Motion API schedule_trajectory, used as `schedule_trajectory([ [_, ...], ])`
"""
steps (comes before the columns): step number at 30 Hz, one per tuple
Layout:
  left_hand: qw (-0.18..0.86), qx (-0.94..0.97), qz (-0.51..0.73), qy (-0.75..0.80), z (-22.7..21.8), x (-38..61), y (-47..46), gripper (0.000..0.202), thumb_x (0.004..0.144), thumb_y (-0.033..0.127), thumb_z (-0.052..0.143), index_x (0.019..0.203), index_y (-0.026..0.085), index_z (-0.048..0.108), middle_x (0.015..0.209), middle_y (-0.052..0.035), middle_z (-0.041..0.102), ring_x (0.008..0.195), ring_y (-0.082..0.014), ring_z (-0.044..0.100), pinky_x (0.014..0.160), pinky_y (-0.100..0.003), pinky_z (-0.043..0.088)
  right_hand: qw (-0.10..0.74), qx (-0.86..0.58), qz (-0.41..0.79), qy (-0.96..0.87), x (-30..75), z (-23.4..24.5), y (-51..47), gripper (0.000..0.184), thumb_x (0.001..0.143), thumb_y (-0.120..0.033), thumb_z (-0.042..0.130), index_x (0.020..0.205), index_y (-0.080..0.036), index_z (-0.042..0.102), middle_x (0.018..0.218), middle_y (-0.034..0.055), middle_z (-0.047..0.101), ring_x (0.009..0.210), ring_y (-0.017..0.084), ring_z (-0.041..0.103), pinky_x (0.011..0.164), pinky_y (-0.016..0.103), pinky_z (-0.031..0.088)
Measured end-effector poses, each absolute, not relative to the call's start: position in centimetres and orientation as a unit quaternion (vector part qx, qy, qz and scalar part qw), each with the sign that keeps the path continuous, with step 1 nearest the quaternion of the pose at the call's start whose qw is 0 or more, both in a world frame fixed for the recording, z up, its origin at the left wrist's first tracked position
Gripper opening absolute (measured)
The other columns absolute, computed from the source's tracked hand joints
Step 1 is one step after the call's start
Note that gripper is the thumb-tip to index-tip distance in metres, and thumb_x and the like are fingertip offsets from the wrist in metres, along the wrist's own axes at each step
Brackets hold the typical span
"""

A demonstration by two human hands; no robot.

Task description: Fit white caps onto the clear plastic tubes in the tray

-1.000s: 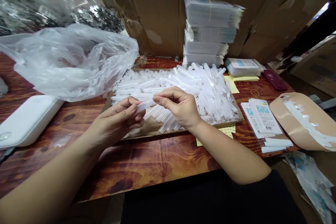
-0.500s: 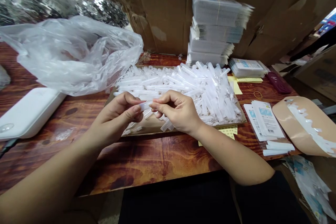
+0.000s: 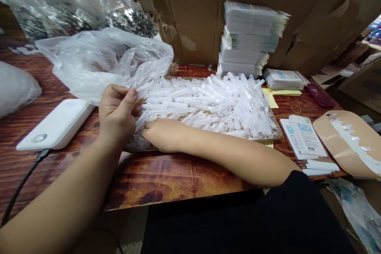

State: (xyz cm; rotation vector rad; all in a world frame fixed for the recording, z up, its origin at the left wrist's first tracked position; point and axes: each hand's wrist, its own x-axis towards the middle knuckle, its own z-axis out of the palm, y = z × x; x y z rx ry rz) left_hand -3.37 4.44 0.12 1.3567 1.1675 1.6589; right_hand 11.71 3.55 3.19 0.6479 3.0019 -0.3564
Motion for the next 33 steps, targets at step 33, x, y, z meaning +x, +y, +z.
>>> schedule_trajectory([
  [33, 0.421, 0.71, 0.364, 0.432, 0.6, 0.0, 0.7, 0.022, 0.095, 0.042, 0.063, 0.094, 0.022, 0.057, 0.085, 0.0007, 0.059, 0.079, -0.0166, 0.054, 0.075, -0.03, 0.044, -0.483, 0.204, -0.175, 0.833, 23.9, 1.0, 2.8, 0.01, 0.094, -0.02, 0.074, 0.103, -0.016, 0.072, 0.095, 0.0067, 0.078, 0.087, 0.016, 0.073, 0.078, 0.029, 0.059],
])
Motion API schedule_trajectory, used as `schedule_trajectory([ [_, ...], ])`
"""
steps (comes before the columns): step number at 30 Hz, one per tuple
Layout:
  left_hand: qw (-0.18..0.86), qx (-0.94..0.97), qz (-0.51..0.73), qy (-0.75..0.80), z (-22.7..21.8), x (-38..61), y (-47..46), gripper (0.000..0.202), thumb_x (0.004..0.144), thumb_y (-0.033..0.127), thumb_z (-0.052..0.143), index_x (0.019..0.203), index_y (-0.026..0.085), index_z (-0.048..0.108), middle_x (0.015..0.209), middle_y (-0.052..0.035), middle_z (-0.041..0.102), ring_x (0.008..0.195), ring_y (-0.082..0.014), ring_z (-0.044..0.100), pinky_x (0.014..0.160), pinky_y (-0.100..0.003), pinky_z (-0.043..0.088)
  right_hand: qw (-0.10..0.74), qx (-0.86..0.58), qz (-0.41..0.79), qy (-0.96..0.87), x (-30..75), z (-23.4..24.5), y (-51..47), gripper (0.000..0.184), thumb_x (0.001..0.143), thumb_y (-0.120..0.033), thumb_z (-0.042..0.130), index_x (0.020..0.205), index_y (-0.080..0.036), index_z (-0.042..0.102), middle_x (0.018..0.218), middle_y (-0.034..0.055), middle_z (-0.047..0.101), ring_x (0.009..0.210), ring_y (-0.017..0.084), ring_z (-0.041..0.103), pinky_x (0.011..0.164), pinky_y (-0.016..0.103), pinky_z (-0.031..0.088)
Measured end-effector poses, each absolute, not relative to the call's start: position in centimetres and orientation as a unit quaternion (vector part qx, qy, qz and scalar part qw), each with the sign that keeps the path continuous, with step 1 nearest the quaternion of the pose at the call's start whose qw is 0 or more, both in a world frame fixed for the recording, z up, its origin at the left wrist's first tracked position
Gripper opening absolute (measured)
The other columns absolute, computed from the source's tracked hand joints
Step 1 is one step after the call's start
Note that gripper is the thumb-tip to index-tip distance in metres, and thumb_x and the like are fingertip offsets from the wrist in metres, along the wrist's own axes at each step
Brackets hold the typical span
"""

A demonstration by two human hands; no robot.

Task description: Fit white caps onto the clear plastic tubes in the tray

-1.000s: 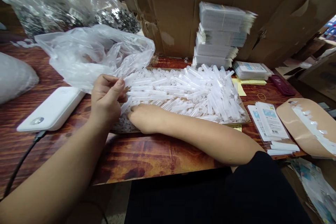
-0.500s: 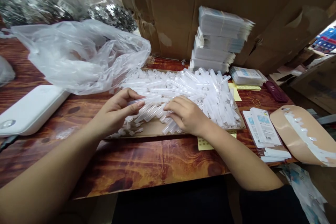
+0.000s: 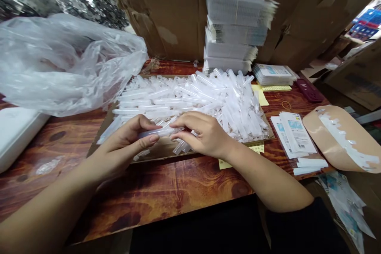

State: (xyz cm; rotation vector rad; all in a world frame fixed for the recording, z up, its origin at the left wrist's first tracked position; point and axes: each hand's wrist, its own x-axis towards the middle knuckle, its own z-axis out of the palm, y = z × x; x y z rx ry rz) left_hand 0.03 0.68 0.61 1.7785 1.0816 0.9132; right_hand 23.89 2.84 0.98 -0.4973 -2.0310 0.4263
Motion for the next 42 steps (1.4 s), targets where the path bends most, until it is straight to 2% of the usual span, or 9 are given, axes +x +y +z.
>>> schedule_trajectory([
  [6, 0.386, 0.729, 0.371, 0.427, 0.5, 0.3, 0.0, 0.014, 0.097, 0.035, 0.061, 0.097, 0.022, 0.056, 0.089, 0.0004, 0.058, 0.084, -0.0166, 0.055, 0.078, -0.03, 0.043, 0.39, -0.324, 0.256, -0.823, 23.5, 1.8, 2.1, 0.041, 0.107, -0.039, 0.053, 0.072, -0.018, 0.062, 0.066, -0.0011, 0.062, 0.062, 0.011, 0.059, 0.062, 0.025, 0.047],
  [10, 0.431, 0.703, 0.39, 0.409, 0.7, 0.5, 0.0, 0.016, 0.097, 0.037, 0.062, 0.096, 0.023, 0.054, 0.091, 0.0, 0.059, 0.086, -0.0169, 0.054, 0.078, -0.03, 0.043, 0.395, -0.286, 0.242, -0.839, 23.6, 2.5, 1.8, 0.017, 0.1, -0.036, 0.061, 0.103, -0.019, 0.062, 0.098, 0.005, 0.067, 0.084, 0.015, 0.062, 0.076, 0.028, 0.052],
  [13, 0.456, 0.684, 0.395, 0.41, 0.7, 0.6, -0.1, 0.019, 0.095, 0.038, 0.066, 0.094, 0.023, 0.056, 0.087, 0.0011, 0.057, 0.081, -0.0153, 0.052, 0.076, -0.029, 0.041, 0.361, -0.321, 0.28, -0.83, 23.5, 2.6, 1.5, 0.023, 0.105, -0.037, 0.051, 0.089, -0.021, 0.057, 0.079, -0.0006, 0.061, 0.072, 0.013, 0.058, 0.069, 0.026, 0.048],
  [19, 0.593, 0.593, 0.393, 0.377, 0.8, 1.1, -0.4, 0.03, 0.094, 0.049, 0.068, 0.09, 0.023, 0.053, 0.07, 0.0062, 0.045, 0.062, -0.0113, 0.036, 0.059, -0.025, 0.033, 0.375, -0.308, 0.246, -0.839, 23.4, 2.5, 1.3, 0.02, 0.105, -0.037, 0.051, 0.094, -0.021, 0.054, 0.084, 0.0007, 0.059, 0.074, 0.013, 0.056, 0.07, 0.028, 0.047],
  [25, 0.613, 0.585, 0.377, 0.373, 0.5, 1.3, -0.6, 0.027, 0.096, 0.047, 0.064, 0.092, 0.024, 0.052, 0.07, 0.006, 0.048, 0.061, -0.0109, 0.04, 0.058, -0.024, 0.035, 0.374, -0.291, 0.263, -0.841, 23.4, 2.6, 1.3, 0.013, 0.099, -0.033, 0.057, 0.099, -0.02, 0.055, 0.092, 0.0033, 0.06, 0.081, 0.015, 0.056, 0.075, 0.029, 0.047],
  [29, 0.382, 0.736, 0.401, 0.39, 0.5, 1.4, -1.0, 0.009, 0.099, 0.027, 0.058, 0.094, 0.023, 0.052, 0.08, 0.0031, 0.057, 0.068, -0.0126, 0.052, 0.063, -0.026, 0.042, 0.343, -0.359, 0.414, -0.763, 23.0, 2.7, 1.2, 0.028, 0.098, -0.04, 0.056, 0.078, -0.021, 0.052, 0.072, -0.0023, 0.051, 0.068, 0.012, 0.05, 0.066, 0.026, 0.042],
  [35, -0.061, 0.888, 0.384, 0.245, 1.5, 2.1, -1.7, 0.026, 0.096, 0.002, 0.054, 0.085, 0.024, 0.047, 0.072, 0.0024, 0.054, 0.062, -0.015, 0.045, 0.06, -0.03, 0.038, 0.189, -0.37, 0.777, -0.472, 23.1, 3.2, 1.3, 0.042, 0.088, -0.053, 0.072, 0.073, -0.019, 0.052, 0.055, -0.0111, 0.039, 0.041, 0.002, 0.019, 0.037, 0.019, 0.016],
  [39, -0.147, 0.891, 0.376, 0.208, 1.9, 2.1, -1.6, 0.024, 0.093, 0.001, 0.056, 0.098, 0.024, 0.054, 0.081, -0.0009, 0.065, 0.067, -0.0172, 0.051, 0.063, -0.031, 0.042, 0.17, -0.368, 0.766, -0.498, 23.5, 4.8, 1.3, 0.043, 0.085, -0.052, 0.077, 0.072, -0.018, 0.054, 0.056, -0.0095, 0.044, 0.041, 0.002, 0.024, 0.036, 0.019, 0.018],
  [42, -0.088, 0.867, 0.398, 0.288, 1.9, 1.0, -0.6, 0.03, 0.094, 0.013, 0.062, 0.12, 0.026, 0.053, 0.096, -0.0037, 0.068, 0.078, -0.0192, 0.06, 0.073, -0.033, 0.048, 0.219, -0.407, 0.614, -0.641, 24.7, 6.6, 2.2, 0.041, 0.092, -0.056, 0.069, 0.077, -0.02, 0.056, 0.059, -0.0065, 0.05, 0.044, 0.007, 0.038, 0.04, 0.021, 0.029],
])
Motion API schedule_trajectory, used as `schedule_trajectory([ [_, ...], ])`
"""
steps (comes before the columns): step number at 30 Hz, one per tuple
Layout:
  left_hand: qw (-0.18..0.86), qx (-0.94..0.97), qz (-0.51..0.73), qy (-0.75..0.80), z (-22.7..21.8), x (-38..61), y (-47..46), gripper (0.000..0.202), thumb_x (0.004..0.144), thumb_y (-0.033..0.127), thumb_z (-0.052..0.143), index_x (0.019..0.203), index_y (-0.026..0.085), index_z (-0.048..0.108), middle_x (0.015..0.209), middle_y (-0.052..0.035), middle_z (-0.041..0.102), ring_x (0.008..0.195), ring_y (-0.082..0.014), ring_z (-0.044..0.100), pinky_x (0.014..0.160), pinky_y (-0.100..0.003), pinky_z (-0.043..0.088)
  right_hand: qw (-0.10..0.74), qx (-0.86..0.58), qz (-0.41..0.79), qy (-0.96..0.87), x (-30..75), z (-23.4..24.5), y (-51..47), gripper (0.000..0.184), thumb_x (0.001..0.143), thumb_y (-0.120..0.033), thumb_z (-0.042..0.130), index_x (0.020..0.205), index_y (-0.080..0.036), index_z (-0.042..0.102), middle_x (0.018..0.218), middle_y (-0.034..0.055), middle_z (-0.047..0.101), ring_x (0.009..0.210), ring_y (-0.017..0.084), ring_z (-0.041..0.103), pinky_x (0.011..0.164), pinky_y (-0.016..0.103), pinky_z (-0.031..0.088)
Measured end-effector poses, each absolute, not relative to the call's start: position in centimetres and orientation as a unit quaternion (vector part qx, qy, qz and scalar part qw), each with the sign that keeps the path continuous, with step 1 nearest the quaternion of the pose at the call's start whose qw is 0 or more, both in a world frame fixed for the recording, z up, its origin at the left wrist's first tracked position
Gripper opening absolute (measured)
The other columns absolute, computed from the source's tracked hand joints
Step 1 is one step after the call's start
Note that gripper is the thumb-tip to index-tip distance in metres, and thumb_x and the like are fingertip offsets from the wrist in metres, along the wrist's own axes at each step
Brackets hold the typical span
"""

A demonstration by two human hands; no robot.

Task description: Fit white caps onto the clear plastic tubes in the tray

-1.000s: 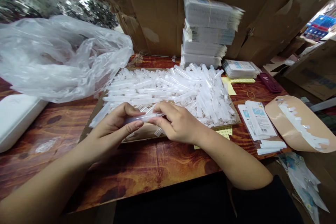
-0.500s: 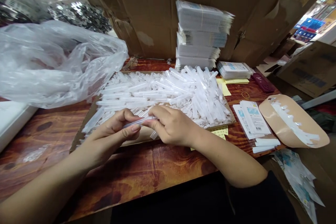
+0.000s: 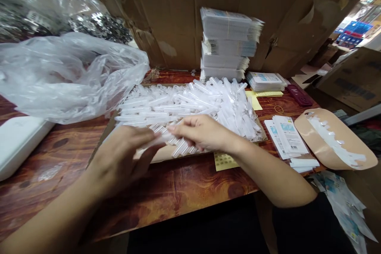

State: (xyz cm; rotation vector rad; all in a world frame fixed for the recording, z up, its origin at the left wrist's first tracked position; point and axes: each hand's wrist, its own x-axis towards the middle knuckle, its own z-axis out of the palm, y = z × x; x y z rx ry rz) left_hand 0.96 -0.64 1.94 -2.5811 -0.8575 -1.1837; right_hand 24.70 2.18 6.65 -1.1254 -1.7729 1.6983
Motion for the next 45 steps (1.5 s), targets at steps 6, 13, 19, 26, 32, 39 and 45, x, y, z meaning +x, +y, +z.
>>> schedule_trajectory([
  [6, -0.069, -0.757, -0.268, -0.592, 3.1, -3.7, 2.5, 0.022, 0.09, 0.047, 0.057, 0.099, 0.026, 0.06, 0.085, -0.0049, 0.063, 0.08, -0.0273, 0.06, 0.078, -0.04, 0.046, 0.399, -0.538, 0.003, -0.742, 29.2, 8.0, 8.2, 0.019, 0.096, -0.03, 0.062, 0.081, -0.022, 0.053, 0.081, 0.0021, 0.059, 0.077, 0.018, 0.054, 0.075, 0.034, 0.046],
  [13, -0.14, -0.778, -0.159, -0.592, 4.0, -4.2, 3.0, 0.018, 0.078, 0.041, 0.054, 0.075, 0.025, 0.062, 0.079, -0.0077, 0.066, 0.075, -0.0281, 0.061, 0.076, -0.04, 0.046, 0.248, -0.61, -0.063, -0.75, 30.7, 5.1, 11.6, 0.018, 0.09, -0.032, 0.068, 0.1, -0.017, 0.065, 0.109, 0.0122, 0.057, 0.089, 0.026, 0.061, 0.084, 0.046, 0.052],
  [19, -0.138, -0.77, -0.125, -0.61, 4.2, -5.3, 2.8, 0.017, 0.079, 0.033, 0.051, 0.083, 0.022, 0.064, 0.087, -0.0071, 0.065, 0.083, -0.0277, 0.062, 0.085, -0.041, 0.048, 0.228, -0.388, -0.032, -0.892, 24.7, 5.6, 7.4, 0.011, 0.099, -0.026, 0.059, 0.098, -0.016, 0.065, 0.108, 0.0122, 0.059, 0.084, 0.02, 0.056, 0.073, 0.035, 0.049],
  [26, -0.085, -0.739, -0.103, -0.661, 4.6, -6.2, 3.4, 0.026, 0.084, 0.031, 0.045, 0.099, 0.018, 0.061, 0.106, -0.0133, 0.062, 0.101, -0.0303, 0.061, 0.1, -0.044, 0.048, -0.013, -0.135, 0.088, -0.987, 15.3, 4.5, 3.2, 0.021, 0.098, -0.003, 0.051, 0.102, -0.017, 0.066, 0.104, 0.0072, 0.064, 0.089, 0.018, 0.057, 0.074, 0.028, 0.043],
  [32, -0.083, -0.741, -0.112, -0.657, 2.8, -6.3, 3.9, 0.024, 0.081, 0.04, 0.052, 0.094, 0.021, 0.057, 0.096, -0.0125, 0.061, 0.093, -0.0327, 0.063, 0.088, -0.046, 0.049, -0.06, -0.177, 0.105, -0.977, 14.0, 4.0, 3.0, 0.022, 0.101, -0.005, 0.048, 0.1, -0.015, 0.068, 0.106, 0.0083, 0.066, 0.08, 0.016, 0.058, 0.072, 0.028, 0.043],
  [39, -0.034, -0.713, -0.069, -0.697, 2.4, -5.4, 3.0, 0.012, 0.082, 0.034, 0.058, 0.082, 0.026, 0.049, 0.082, -0.0124, 0.066, 0.087, -0.0391, 0.068, 0.073, -0.048, 0.042, -0.036, -0.24, 0.119, -0.963, 15.8, 3.0, 3.2, 0.016, 0.098, -0.007, 0.057, 0.092, -0.014, 0.07, 0.097, 0.0095, 0.069, 0.086, 0.02, 0.06, 0.077, 0.03, 0.046],
  [45, -0.059, -0.702, -0.065, -0.707, 3.5, -4.9, 2.6, 0.017, 0.083, 0.027, 0.054, 0.098, 0.022, 0.06, 0.087, -0.013, 0.07, 0.091, -0.0365, 0.07, 0.077, -0.047, 0.048, 0.055, -0.247, 0.129, -0.959, 17.0, 1.5, 3.0, 0.016, 0.095, -0.005, 0.054, 0.097, -0.016, 0.066, 0.099, 0.0083, 0.065, 0.088, 0.019, 0.055, 0.081, 0.03, 0.047],
])
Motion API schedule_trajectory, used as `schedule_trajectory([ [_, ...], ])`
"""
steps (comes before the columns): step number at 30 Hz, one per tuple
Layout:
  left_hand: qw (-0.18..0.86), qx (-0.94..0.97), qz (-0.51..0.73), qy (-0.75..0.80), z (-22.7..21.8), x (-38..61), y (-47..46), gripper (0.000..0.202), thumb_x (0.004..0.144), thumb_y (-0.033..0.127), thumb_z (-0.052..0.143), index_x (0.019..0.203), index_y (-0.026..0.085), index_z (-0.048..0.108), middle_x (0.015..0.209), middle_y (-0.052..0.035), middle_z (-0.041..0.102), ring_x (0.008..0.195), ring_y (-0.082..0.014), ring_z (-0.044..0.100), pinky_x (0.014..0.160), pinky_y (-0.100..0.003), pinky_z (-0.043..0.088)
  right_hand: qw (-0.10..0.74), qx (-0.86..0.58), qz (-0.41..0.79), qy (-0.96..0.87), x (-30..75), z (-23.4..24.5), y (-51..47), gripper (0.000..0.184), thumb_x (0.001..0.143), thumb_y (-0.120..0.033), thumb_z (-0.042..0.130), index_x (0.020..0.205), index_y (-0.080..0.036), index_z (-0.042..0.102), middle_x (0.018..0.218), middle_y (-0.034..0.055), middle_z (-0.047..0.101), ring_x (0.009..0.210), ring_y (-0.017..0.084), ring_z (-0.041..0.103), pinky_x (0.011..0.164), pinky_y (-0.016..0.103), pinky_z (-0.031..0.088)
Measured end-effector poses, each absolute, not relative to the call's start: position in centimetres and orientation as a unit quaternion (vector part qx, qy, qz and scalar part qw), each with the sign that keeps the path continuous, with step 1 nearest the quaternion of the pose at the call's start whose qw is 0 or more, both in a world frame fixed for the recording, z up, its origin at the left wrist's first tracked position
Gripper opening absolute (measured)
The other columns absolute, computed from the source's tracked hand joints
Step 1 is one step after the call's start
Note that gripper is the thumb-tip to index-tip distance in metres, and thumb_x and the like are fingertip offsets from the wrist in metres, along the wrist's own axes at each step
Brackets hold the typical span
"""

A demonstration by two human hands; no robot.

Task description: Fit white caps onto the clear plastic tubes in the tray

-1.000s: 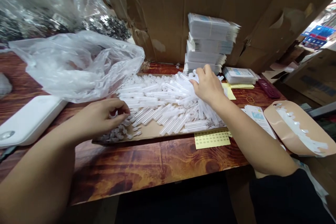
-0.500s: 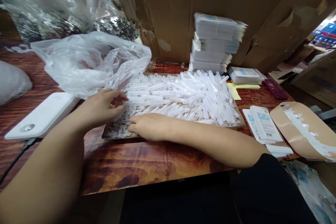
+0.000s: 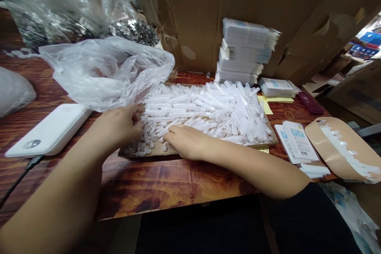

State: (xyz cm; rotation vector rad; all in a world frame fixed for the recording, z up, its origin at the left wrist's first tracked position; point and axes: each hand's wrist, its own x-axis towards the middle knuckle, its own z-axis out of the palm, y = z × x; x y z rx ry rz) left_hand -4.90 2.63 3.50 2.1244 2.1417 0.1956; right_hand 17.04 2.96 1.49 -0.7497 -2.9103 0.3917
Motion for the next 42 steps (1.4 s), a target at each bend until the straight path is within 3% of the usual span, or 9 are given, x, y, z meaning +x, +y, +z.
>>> schedule_trajectory([
  [5, 0.05, 0.693, 0.052, 0.717, 2.9, -4.8, 2.5, 0.02, 0.08, 0.036, 0.06, 0.087, 0.018, 0.065, 0.118, -0.0276, 0.068, 0.116, -0.0511, 0.062, 0.085, -0.061, 0.05, 0.17, -0.255, 0.152, -0.94, 19.6, 1.1, 2.8, 0.02, 0.098, -0.009, 0.048, 0.101, -0.015, 0.066, 0.098, 0.0086, 0.06, 0.085, 0.019, 0.056, 0.078, 0.03, 0.049],
  [9, 0.03, 0.674, 0.054, 0.736, 2.5, -4.4, 2.5, 0.014, 0.077, 0.034, 0.062, 0.079, 0.02, 0.062, 0.114, -0.0282, 0.068, 0.115, -0.0543, 0.062, 0.086, -0.068, 0.048, 0.266, -0.231, 0.2, -0.914, 21.9, 0.5, 3.0, 0.013, 0.1, -0.017, 0.057, 0.099, -0.016, 0.069, 0.096, 0.0079, 0.065, 0.089, 0.018, 0.062, 0.082, 0.031, 0.053],
  [12, 0.047, 0.658, 0.073, 0.748, 3.3, -4.0, 2.5, 0.016, 0.078, 0.036, 0.062, 0.083, 0.021, 0.059, 0.111, -0.0248, 0.068, 0.115, -0.0497, 0.063, 0.09, -0.063, 0.048, 0.325, -0.225, 0.226, -0.89, 23.1, 0.0, 3.0, 0.013, 0.101, -0.026, 0.064, 0.092, -0.017, 0.07, 0.09, 0.0056, 0.068, 0.085, 0.016, 0.064, 0.079, 0.03, 0.053],
  [15, 0.101, 0.623, 0.159, 0.76, 4.2, -3.6, 2.5, 0.02, 0.079, 0.04, 0.064, 0.086, 0.023, 0.055, 0.098, -0.0148, 0.068, 0.1, -0.0381, 0.065, 0.09, -0.052, 0.049, 0.382, -0.23, 0.239, -0.862, 23.7, -0.3, 3.0, 0.017, 0.1, -0.028, 0.068, 0.088, -0.017, 0.071, 0.085, 0.0041, 0.07, 0.08, 0.014, 0.065, 0.076, 0.027, 0.053],
  [19, 0.29, 0.591, 0.377, 0.651, 3.9, -2.9, 2.5, 0.032, 0.075, 0.048, 0.076, 0.085, 0.024, 0.057, 0.076, -0.0015, 0.065, 0.071, -0.0214, 0.06, 0.07, -0.037, 0.048, 0.426, -0.233, 0.245, -0.839, 23.8, -0.4, 2.8, 0.012, 0.097, -0.022, 0.071, 0.087, -0.016, 0.072, 0.084, 0.0035, 0.072, 0.08, 0.013, 0.066, 0.076, 0.026, 0.055],
  [22, 0.45, 0.558, 0.473, 0.513, 2.9, -1.9, 2.4, 0.038, 0.066, 0.045, 0.088, 0.077, 0.022, 0.061, 0.065, 0.0007, 0.067, 0.059, -0.0154, 0.059, 0.058, -0.029, 0.046, 0.485, -0.23, 0.245, -0.807, 23.7, -0.1, 2.7, 0.004, 0.093, -0.018, 0.075, 0.09, -0.016, 0.073, 0.087, 0.004, 0.074, 0.082, 0.013, 0.069, 0.077, 0.026, 0.057],
  [29, 0.611, 0.504, 0.476, 0.381, 0.9, -0.7, 1.6, 0.03, 0.07, 0.034, 0.093, 0.084, 0.02, 0.07, 0.066, -0.0038, 0.075, 0.059, -0.0181, 0.071, 0.055, -0.025, 0.056, 0.605, -0.236, 0.22, -0.728, 23.6, 0.9, 2.1, 0.007, 0.088, -0.015, 0.08, 0.091, -0.016, 0.074, 0.088, 0.003, 0.076, 0.082, 0.012, 0.071, 0.076, 0.025, 0.06],
  [35, 0.654, 0.505, 0.434, 0.359, 1.4, -0.1, 1.1, 0.033, 0.075, 0.037, 0.092, 0.085, 0.02, 0.066, 0.072, -0.0082, 0.08, 0.056, -0.0175, 0.072, 0.05, -0.021, 0.055, 0.604, -0.218, 0.158, -0.75, 23.6, 1.2, 1.4, 0.006, 0.09, -0.012, 0.078, 0.091, -0.014, 0.072, 0.087, 0.0052, 0.075, 0.083, 0.013, 0.072, 0.077, 0.027, 0.062],
  [42, 0.642, 0.523, 0.432, 0.357, 1.8, 0.5, 0.9, 0.039, 0.076, 0.042, 0.091, 0.084, 0.02, 0.06, 0.074, -0.0074, 0.08, 0.059, -0.0183, 0.073, 0.054, -0.024, 0.057, 0.583, -0.2, 0.058, -0.786, 23.2, 1.0, 0.6, 0.007, 0.093, -0.006, 0.07, 0.095, -0.013, 0.071, 0.088, 0.0087, 0.073, 0.082, 0.014, 0.071, 0.071, 0.025, 0.063],
])
